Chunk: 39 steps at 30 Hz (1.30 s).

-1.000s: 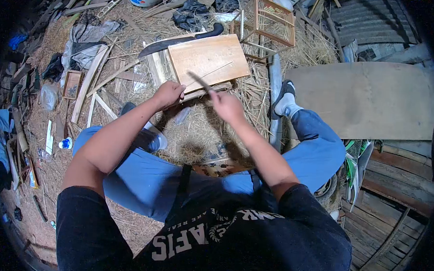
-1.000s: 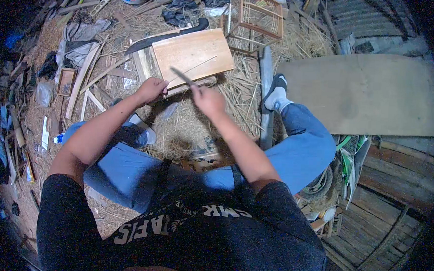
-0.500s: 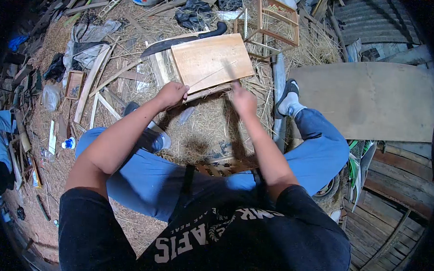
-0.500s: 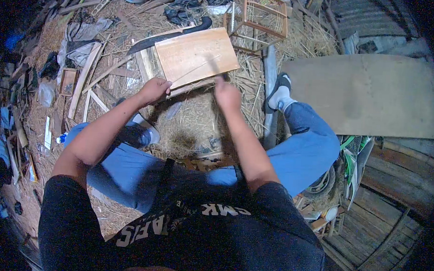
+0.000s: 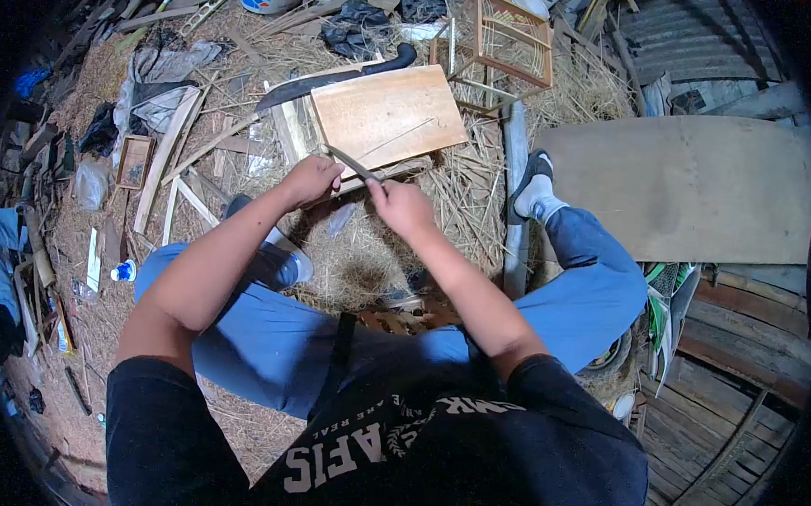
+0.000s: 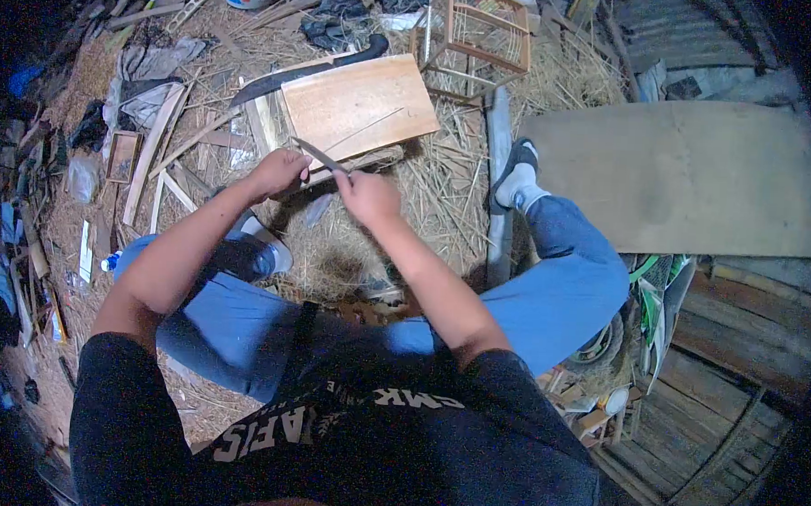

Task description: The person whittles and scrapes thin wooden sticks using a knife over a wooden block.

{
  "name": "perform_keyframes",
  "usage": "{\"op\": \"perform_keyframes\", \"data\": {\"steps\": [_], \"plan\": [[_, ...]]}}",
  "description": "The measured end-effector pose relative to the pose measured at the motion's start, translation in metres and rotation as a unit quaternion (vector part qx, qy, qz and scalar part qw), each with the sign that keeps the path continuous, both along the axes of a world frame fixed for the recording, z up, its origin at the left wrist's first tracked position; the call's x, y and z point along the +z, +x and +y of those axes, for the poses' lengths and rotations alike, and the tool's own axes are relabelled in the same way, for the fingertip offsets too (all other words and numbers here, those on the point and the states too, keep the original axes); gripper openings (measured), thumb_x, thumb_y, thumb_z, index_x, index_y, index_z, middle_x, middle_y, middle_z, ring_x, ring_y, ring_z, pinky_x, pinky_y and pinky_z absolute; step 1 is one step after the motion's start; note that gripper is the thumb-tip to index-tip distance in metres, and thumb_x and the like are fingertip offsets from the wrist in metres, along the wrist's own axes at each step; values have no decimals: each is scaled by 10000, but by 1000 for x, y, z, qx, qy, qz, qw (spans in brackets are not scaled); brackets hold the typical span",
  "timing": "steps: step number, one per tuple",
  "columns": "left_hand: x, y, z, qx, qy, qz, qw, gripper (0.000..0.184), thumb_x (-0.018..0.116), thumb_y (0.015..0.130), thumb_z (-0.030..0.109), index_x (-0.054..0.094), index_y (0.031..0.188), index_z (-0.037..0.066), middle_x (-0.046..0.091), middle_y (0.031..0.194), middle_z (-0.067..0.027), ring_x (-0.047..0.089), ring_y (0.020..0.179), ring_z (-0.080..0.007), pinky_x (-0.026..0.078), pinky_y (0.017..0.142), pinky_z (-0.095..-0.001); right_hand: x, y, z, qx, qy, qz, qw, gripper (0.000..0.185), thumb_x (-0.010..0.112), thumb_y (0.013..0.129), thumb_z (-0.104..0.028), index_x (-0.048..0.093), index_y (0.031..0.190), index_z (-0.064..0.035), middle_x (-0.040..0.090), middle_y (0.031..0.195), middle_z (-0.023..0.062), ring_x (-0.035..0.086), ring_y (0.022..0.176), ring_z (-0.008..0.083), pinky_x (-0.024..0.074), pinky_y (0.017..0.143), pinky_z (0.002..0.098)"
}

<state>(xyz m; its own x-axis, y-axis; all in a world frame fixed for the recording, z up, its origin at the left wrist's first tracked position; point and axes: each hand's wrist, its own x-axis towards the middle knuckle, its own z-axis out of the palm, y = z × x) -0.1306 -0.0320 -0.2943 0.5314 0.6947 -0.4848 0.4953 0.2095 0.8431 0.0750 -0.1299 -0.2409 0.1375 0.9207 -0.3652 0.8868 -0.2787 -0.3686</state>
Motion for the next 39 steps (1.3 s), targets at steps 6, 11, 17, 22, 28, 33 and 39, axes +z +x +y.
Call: {"op": "perform_keyframes", "data": {"steps": [6, 11, 17, 22, 28, 33, 39], "plan": [[5, -3, 0, -16, 16, 8, 1000, 421, 543, 1026, 373, 648, 727, 96, 496, 541, 38, 419, 494, -83, 338, 474, -304, -27, 89, 14, -168, 19, -35, 985, 671, 305, 1034, -551, 746, 997, -46, 684, 973, 300, 647, 995, 472, 488, 901, 547], [-11, -3, 3, -8, -26, 11, 1000, 434, 530, 1020, 360, 669, 736, 63, 532, 520, -29, 465, 454, -138, 401, 487, -331, -11, 184, 16, -258, 48, -104, 959, 735, 323, 1009, -615, 736, 1015, -7, 689, 1024, 299, 651, 1026, 476, 487, 917, 545], [17, -1, 0, -28, -25, 25, 999, 434, 504, 1030, 347, 691, 775, 50, 547, 550, -65, 506, 502, -174, 439, 543, -358, -10, 117, 5, -131, 66, -56, 988, 666, 354, 1016, -575, 747, 997, -38, 716, 932, 247, 687, 923, 437, 523, 853, 531], [8, -1, 3, -28, 2, 17, 999, 435, 505, 1046, 372, 685, 791, 68, 520, 556, -3, 438, 465, -121, 368, 468, -321, -2, 7, 0, -3, -20, -7, 1000, 611, 383, 1017, -560, 742, 885, -83, 717, 828, 207, 699, 796, 408, 555, 741, 517], [0, -2, 2, -33, -2, 1, 999, 446, 500, 1046, 383, 676, 785, 68, 516, 555, -3, 444, 471, -121, 365, 463, -325, -29, 33, 2, -44, -14, -22, 999, 667, 301, 1027, -566, 750, 985, -74, 721, 953, 239, 695, 891, 448, 534, 811, 553], [-2, -3, 8, -49, -21, 11, 999, 451, 493, 1049, 398, 648, 776, 75, 496, 527, 1, 416, 425, -115, 337, 428, -318, -22, 204, 15, -229, -31, -119, 966, 740, 307, 1017, -597, 716, 1107, 13, 675, 1112, 304, 630, 1100, 468, 470, 964, 528], [1, 0, 5, -37, -38, 9, 999, 447, 480, 1055, 410, 636, 801, 77, 491, 532, 5, 398, 411, -105, 329, 416, -315, -4, 197, 2, -267, 49, -78, 959, 744, 306, 1018, -600, 725, 1040, 15, 688, 1030, 298, 639, 1036, 487, 478, 916, 550]]}}
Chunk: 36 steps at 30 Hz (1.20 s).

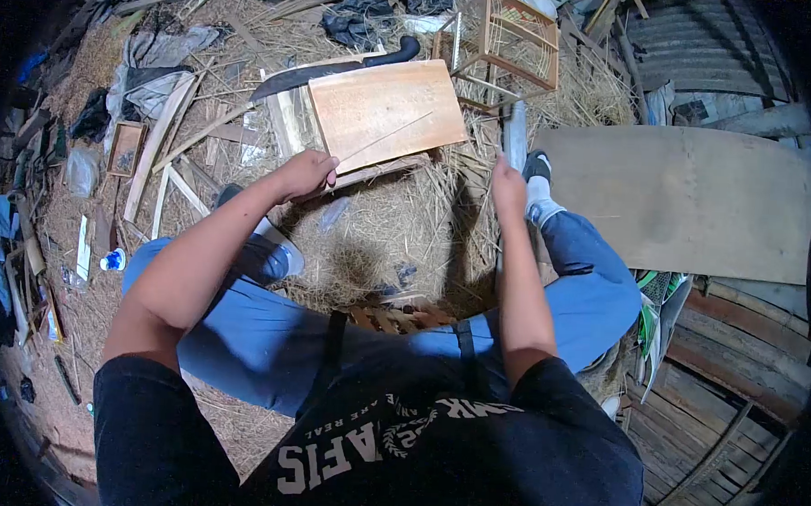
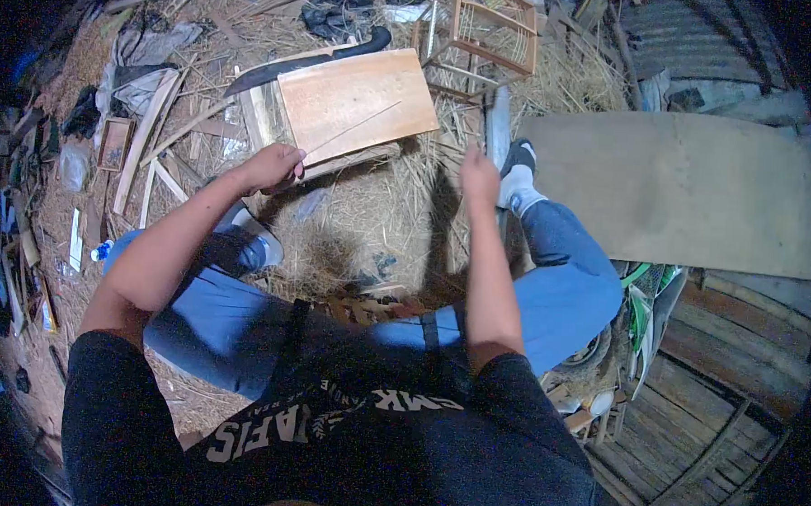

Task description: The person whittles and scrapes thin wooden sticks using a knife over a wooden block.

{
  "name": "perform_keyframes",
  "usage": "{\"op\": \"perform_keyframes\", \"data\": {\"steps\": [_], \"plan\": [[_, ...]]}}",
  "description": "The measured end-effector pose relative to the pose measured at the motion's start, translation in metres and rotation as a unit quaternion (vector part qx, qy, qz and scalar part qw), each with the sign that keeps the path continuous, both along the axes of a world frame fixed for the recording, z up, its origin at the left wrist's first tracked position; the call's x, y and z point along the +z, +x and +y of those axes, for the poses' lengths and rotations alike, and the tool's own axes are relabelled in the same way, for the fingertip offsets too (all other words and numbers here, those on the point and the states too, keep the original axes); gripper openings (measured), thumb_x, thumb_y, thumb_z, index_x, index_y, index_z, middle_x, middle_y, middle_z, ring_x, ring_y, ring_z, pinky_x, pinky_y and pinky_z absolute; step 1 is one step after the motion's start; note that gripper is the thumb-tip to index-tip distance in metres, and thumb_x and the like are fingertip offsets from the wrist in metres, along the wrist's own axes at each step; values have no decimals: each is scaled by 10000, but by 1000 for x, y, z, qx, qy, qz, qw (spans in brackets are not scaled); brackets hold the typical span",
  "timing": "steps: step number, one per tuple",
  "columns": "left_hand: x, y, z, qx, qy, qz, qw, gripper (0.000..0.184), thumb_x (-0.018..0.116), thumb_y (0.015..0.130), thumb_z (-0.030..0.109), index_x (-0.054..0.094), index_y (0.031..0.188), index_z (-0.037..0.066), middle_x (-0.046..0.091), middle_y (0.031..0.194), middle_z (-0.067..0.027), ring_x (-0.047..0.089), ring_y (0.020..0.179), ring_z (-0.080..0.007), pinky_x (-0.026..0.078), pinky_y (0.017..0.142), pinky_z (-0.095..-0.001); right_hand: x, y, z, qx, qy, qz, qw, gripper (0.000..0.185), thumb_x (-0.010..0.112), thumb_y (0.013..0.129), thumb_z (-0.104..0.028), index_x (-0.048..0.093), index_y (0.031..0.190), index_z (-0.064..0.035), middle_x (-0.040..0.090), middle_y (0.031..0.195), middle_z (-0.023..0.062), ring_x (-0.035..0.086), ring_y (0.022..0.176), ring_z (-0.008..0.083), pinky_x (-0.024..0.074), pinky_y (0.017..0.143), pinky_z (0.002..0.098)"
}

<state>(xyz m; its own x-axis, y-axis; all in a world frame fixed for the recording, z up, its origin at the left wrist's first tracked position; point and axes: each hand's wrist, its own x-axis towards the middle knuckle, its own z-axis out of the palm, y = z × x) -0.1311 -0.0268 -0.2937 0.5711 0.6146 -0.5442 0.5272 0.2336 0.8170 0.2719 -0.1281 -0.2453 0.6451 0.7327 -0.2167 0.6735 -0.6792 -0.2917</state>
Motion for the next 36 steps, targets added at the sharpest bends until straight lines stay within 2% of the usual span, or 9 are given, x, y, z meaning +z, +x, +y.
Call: {"op": "perform_keyframes", "data": {"steps": [3, 8, 10, 14, 16, 19, 26, 32, 36], "plan": [[-6, -1, 4, -10, 16, 5, 1000, 462, 479, 1053, 414, 643, 796, 67, 511, 550, -3, 420, 423, -117, 346, 425, -321, 5, -79, 9, 131, 22, 37, 990, 663, 352, 1014, -581, 746, 996, -48, 702, 967, 264, 662, 971, 467, 505, 878, 532], [14, 0, 4, -34, 49, 15, 998, 482, 466, 1052, 419, 660, 800, 58, 528, 568, -12, 470, 478, -132, 389, 477, -327, 17, -185, 8, 194, -88, 111, 971, 590, 393, 1013, -547, 759, 918, -94, 717, 856, 221, 696, 825, 423, 550, 773, 516], [22, 1, 2, -28, 76, 46, 996, 482, 481, 1030, 368, 713, 775, 32, 622, 666, -143, 618, 694, -251, 504, 740, -389, 16, -199, 3, 229, -88, 76, 967, 580, 398, 1015, -541, 756, 919, -95, 717, 843, 217, 698, 818, 418, 550, 766, 517], [10, 0, 4, -25, 64, 30, 997, 478, 477, 1036, 369, 700, 784, 30, 590, 615, -113, 580, 610, -219, 489, 648, -383, 11, -177, 5, 270, -94, 45, 957, 596, 389, 1018, -543, 755, 948, -78, 719, 862, 225, 701, 832, 420, 549, 768, 523], [-4, -1, 7, -24, 31, 27, 999, 470, 473, 1042, 370, 680, 793, 29, 541, 563, -72, 509, 502, -178, 438, 535, -368, 0, -139, 21, 135, -38, 66, 988, 627, 368, 1023, -542, 757, 956, -55, 719, 879, 234, 698, 837, 436, 548, 770, 526], [-2, -1, 5, -9, 23, 10, 1000, 458, 472, 1049, 370, 661, 800, 35, 501, 534, -34, 444, 429, -143, 376, 455, -351, -1, -104, 37, 122, -48, 33, 991, 651, 345, 1021, -549, 768, 953, -59, 720, 914, 243, 693, 884, 443, 541, 821, 529], [-9, -4, 8, -20, -23, 19, 999, 485, 488, 1043, 427, 676, 767, 75, 541, 604, 8, 475, 559, -105, 401, 547, -295, -2, -189, -4, 247, -75, 91, 962, 639, 361, 1018, -550, 760, 922, -60, 718, 910, 239, 697, 879, 436, 546, 808, 536], [-5, -3, 2, -9, -10, 20, 1000, 448, 486, 1054, 392, 646, 775, 80, 512, 597, 18, 442, 527, -94, 366, 506, -293, -12, -116, 18, 84, -45, 73, 993, 684, 324, 1024, -573, 753, 953, -44, 721, 964, 241, 683, 941, 456, 526, 850, 550], [2, -3, 8, -22, -24, 10, 999, 448, 481, 1058, 387, 648, 779, 79, 513, 578, 14, 432, 496, -103, 367, 493, -299, 5, -85, 25, 71, -74, 19, 995, 690, 329, 1021, -579, 756, 986, -38, 719, 992, 244, 679, 967, 455, 523, 868, 533]]}}
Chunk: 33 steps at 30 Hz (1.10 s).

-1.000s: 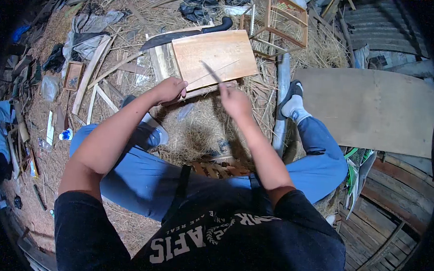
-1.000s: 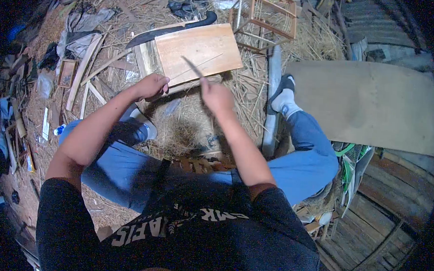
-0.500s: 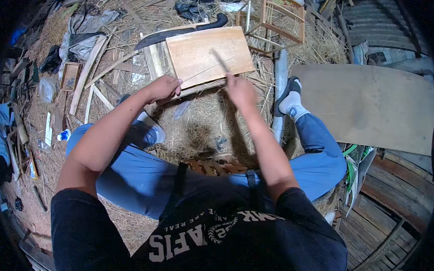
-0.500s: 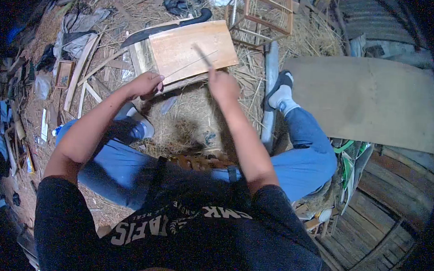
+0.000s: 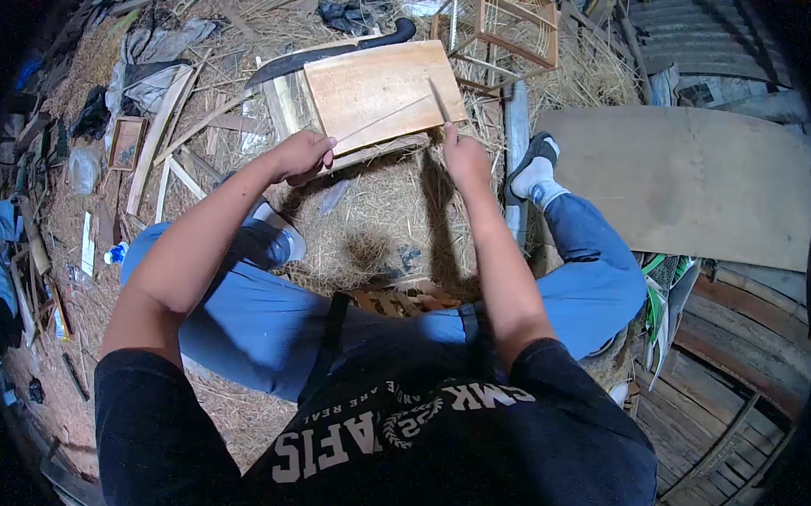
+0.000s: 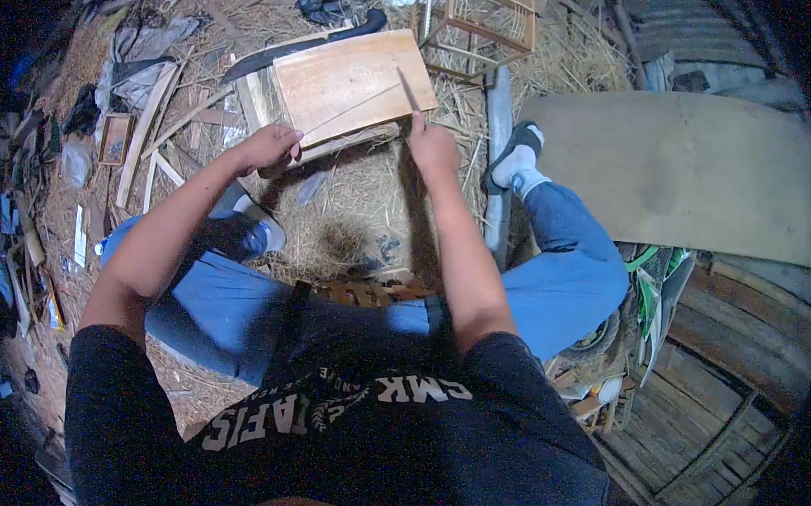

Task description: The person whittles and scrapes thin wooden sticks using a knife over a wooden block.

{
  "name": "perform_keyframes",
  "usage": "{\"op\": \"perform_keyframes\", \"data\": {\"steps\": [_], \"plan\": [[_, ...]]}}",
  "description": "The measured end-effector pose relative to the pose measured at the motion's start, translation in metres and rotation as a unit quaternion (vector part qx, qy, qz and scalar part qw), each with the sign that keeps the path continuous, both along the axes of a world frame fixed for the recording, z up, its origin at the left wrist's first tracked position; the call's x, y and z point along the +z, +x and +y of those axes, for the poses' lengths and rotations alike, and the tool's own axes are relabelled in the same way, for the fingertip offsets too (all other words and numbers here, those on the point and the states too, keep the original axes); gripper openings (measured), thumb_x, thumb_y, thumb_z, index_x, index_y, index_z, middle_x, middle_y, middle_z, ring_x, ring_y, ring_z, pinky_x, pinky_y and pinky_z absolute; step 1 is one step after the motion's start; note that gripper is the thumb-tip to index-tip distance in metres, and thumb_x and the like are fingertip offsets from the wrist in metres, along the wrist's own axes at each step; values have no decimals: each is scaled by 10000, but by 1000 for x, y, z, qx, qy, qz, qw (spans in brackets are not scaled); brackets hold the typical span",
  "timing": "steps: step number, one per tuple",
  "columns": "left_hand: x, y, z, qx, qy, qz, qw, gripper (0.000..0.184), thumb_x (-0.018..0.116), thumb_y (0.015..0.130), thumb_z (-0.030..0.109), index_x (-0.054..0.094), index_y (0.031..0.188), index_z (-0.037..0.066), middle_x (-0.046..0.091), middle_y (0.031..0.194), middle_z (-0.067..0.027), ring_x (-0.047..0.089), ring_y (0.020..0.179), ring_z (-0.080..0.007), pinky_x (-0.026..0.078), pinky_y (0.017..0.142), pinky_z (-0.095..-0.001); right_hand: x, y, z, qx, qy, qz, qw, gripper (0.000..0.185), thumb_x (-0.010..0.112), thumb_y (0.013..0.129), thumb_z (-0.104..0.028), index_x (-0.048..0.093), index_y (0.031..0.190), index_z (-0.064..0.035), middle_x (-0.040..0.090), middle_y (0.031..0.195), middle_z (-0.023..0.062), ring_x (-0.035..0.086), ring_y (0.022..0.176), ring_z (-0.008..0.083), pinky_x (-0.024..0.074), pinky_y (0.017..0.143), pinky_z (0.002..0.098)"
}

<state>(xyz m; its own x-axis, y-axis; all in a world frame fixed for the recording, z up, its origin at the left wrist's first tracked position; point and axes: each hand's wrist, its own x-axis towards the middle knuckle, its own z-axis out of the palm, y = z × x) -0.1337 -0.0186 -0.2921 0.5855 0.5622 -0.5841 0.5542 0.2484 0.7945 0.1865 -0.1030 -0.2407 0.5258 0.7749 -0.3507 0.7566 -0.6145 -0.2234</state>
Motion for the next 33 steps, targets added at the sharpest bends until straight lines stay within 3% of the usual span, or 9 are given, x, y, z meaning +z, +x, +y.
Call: {"op": "perform_keyframes", "data": {"steps": [9, 14, 18, 22, 24, 25, 28, 30, 33], "plan": [[-1, 1, 0, -11, 30, -9, 999, 456, 477, 1053, 374, 666, 786, 57, 526, 543, -26, 466, 464, -134, 382, 470, -332, 3, -95, -32, 146, -12, 21, 989, 690, 329, 1023, -582, 765, 912, -59, 710, 867, 252, 696, 859, 431, 544, 794, 518], [-17, 4, -1, 23, 22, -16, 999, 451, 469, 1055, 343, 660, 779, 42, 506, 503, -42, 450, 409, -152, 365, 420, -348, -11, 31, 0, -14, 56, 6, 998, 772, 334, 993, -613, 730, 977, 50, 683, 1012, 327, 651, 1021, 494, 488, 937, 530], [26, 6, 10, -66, 10, 56, 996, 479, 466, 1041, 415, 711, 809, 75, 542, 585, -16, 486, 519, -131, 391, 504, -324, 40, 95, 26, 38, -4, -35, 999, 775, 335, 978, -651, 713, 1140, 6, 648, 1214, 293, 607, 1175, 451, 460, 1025, 507], [6, 15, 30, -82, 44, 52, 994, 471, 486, 1031, 400, 737, 764, 105, 587, 591, -14, 467, 452, -131, 368, 438, -322, 87, 148, 65, 50, -7, -57, 997, 790, 334, 974, -670, 681, 1211, -2, 630, 1267, 282, 581, 1228, 442, 452, 1039, 499], [73, 31, 27, -61, -7, 62, 996, 417, 482, 1053, 374, 681, 811, 99, 566, 638, 26, 440, 482, -98, 348, 446, -297, 99, 172, 80, 126, 162, -12, 979, 815, 391, 954, -714, 702, 1139, 16, 722, 965, 269, 709, 909, 378, 533, 826, 464], [91, 41, 23, -22, 23, 8, 999, 366, 472, 1060, 360, 653, 870, 105, 546, 639, 36, 413, 476, -85, 320, 432, -289, 117, 169, 81, 121, 174, -8, 977, 815, 391, 954, -714, 702, 1139, 16, 722, 965, 269, 709, 909, 378, 533, 826, 464], [135, 68, 13, 73, 22, -119, 990, 227, 435, 1084, 365, 511, 1012, 163, 369, 593, 64, 271, 437, -61, 209, 396, -249, 186, 139, 72, 27, 151, 157, 976, 688, 415, 972, -697, 673, 897, -64, 579, 632, 69, 527, 526, 191, 419, 518, 375], [162, 82, 7, 126, -21, -176, 976, 232, 432, 1086, 371, 503, 1000, 168, 351, 601, 72, 266, 449, -60, 196, 391, -249, 207, 130, 64, -29, 157, 301, 940, 628, 418, 973, -708, 505, 711, -144, 313, 561, -70, 246, 451, 91, 198, 443, 306], [198, 102, -13, 178, -62, -234, 954, 215, 398, 1096, 366, 475, 998, 191, 296, 617, 82, 240, 472, -54, 187, 413, -238, 216, 102, 70, -65, 228, 428, 872, 522, 509, 983, -627, 586, 846, -129, 317, 571, -96, 261, 457, 57, 201, 442, 270]]}}
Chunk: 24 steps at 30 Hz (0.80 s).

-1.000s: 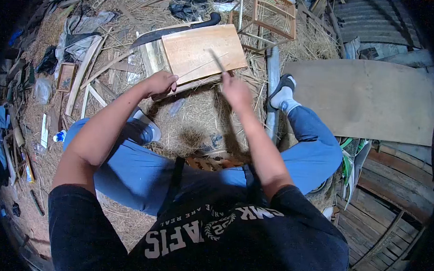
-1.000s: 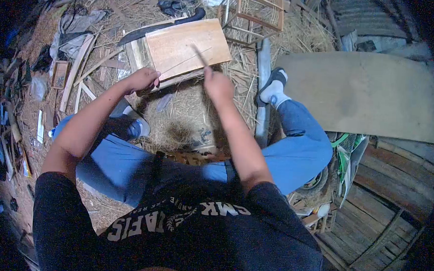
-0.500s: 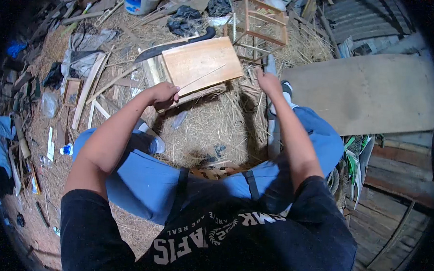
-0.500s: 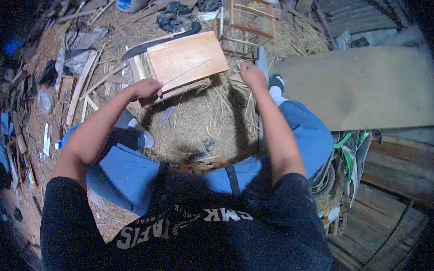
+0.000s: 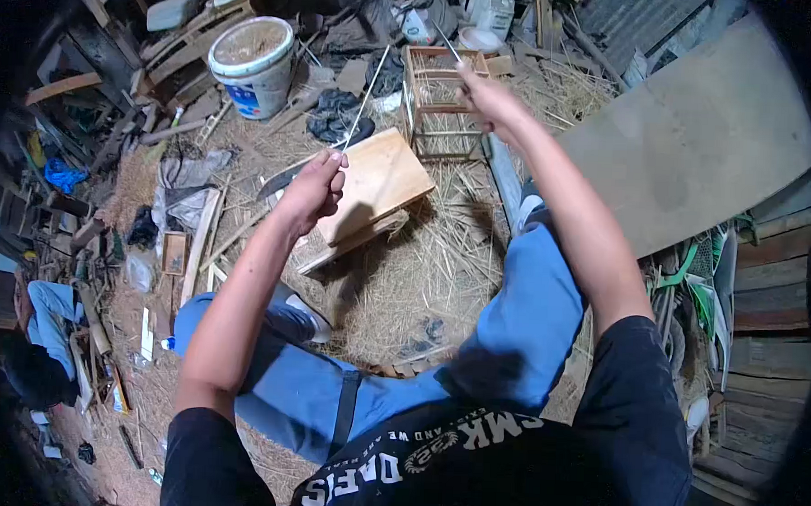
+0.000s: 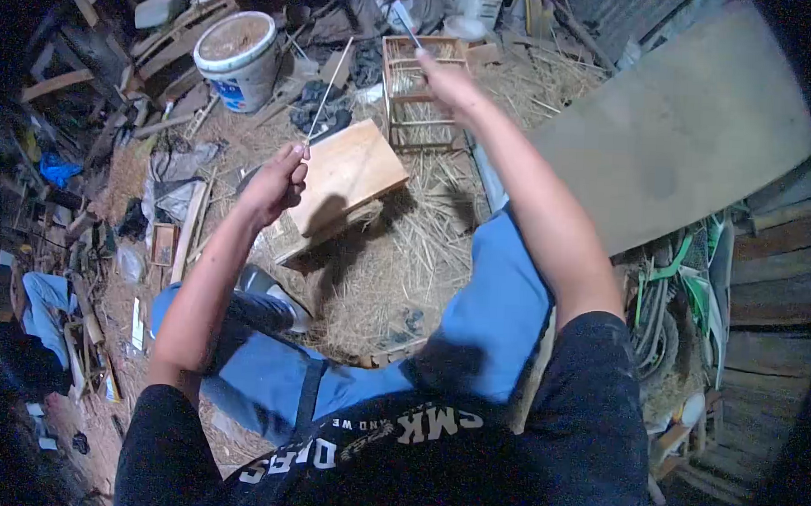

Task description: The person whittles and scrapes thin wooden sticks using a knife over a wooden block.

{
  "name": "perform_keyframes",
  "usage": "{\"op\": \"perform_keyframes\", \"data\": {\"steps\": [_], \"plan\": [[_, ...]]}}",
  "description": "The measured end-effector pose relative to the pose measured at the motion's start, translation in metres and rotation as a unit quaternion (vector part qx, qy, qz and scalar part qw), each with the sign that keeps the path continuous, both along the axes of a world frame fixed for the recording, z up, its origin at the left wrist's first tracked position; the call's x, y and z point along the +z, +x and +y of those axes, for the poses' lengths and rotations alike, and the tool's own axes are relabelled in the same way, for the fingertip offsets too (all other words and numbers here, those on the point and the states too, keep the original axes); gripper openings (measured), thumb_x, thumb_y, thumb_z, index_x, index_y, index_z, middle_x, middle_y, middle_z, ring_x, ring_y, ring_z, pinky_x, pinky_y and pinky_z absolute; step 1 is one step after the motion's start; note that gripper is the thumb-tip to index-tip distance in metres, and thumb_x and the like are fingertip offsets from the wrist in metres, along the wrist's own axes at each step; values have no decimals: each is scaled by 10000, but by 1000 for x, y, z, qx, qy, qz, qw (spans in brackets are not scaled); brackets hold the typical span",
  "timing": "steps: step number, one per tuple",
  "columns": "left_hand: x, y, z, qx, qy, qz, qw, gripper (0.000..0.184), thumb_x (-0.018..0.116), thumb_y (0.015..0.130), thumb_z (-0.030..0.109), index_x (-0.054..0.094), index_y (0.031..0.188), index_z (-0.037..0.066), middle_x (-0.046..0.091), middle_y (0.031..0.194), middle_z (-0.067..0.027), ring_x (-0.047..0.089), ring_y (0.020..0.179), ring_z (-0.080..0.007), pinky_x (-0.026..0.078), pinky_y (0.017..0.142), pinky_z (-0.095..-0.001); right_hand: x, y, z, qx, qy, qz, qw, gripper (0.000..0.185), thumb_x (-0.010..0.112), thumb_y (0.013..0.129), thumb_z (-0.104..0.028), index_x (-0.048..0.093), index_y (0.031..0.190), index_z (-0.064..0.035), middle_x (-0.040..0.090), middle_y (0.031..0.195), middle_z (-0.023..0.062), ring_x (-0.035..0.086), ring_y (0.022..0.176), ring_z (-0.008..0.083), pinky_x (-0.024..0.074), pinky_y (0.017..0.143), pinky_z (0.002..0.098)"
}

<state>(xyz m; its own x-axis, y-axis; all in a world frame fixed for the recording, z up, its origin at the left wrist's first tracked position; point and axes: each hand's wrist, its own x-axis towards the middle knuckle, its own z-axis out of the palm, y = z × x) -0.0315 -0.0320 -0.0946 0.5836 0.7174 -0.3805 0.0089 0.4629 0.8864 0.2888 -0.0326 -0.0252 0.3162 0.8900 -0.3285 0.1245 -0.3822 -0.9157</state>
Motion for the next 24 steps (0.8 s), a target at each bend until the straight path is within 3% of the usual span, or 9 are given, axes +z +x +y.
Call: {"op": "perform_keyframes", "data": {"steps": [1, 3, 5, 8, 13, 15, 24], "plan": [[18, 9, -7, 13, -15, -27, 999, 222, 388, 1097, 362, 468, 990, 185, 284, 614, 78, 222, 468, -57, 185, 414, -243, 9, -7, 6, 20, 56, 53, 997, 485, 544, 983, -596, 609, 899, -123, 326, 580, -98, 263, 460, 51, 208, 442, 262], [35, 17, -15, -8, -15, -55, 998, 225, 387, 1097, 383, 454, 987, 199, 253, 619, 84, 208, 483, -55, 178, 433, -240, 17, -28, 8, 2, 106, 32, 994, 433, 602, 970, -554, 624, 967, -122, 343, 604, -103, 272, 467, 50, 222, 441, 250], [51, 28, -21, -13, -21, -73, 997, 223, 388, 1096, 385, 448, 980, 204, 250, 618, 85, 200, 483, -54, 171, 436, -243, 13, -34, 10, 48, 146, 75, 985, 356, 632, 972, -493, 622, 964, -137, 358, 615, -102, 283, 461, 41, 231, 430, 244], [60, 41, -20, -28, -34, -106, 993, 205, 414, 1092, 369, 448, 970, 209, 248, 615, 92, 190, 485, -51, 159, 439, -243, 21, -50, 2, 24, 179, 143, 973, 263, 637, 996, -375, 624, 963, -114, 361, 592, -94, 295, 416, 34, 222, 383, 241], [70, 62, -22, -39, -26, -106, 993, 206, 436, 1087, 369, 456, 964, 206, 258, 612, 91, 205, 487, -52, 165, 443, -242, 23, -44, -2, 30, 226, 173, 958, 235, 628, 1000, -342, 629, 961, -111, 356, 568, -101, 290, 387, 36, 232, 370, 246], [75, 68, -24, -42, -14, -102, 994, 186, 475, 1073, 371, 456, 965, 222, 260, 605, 99, 217, 482, -43, 174, 441, -227, 23, -36, -1, 38, 241, 207, 948, 222, 674, 960, -319, 606, 909, -114, 430, 558, -66, 359, 374, 70, 279, 347, 275], [67, 88, -13, -62, 30, -82, 994, 214, 443, 1081, 394, 482, 999, 200, 291, 634, 87, 253, 513, -53, 208, 454, -227, 26, -28, -3, 0, 274, 211, 938, 153, 661, 974, -258, 619, 961, -111, 419, 553, -78, 329, 368, 40, 259, 352, 246]]}}
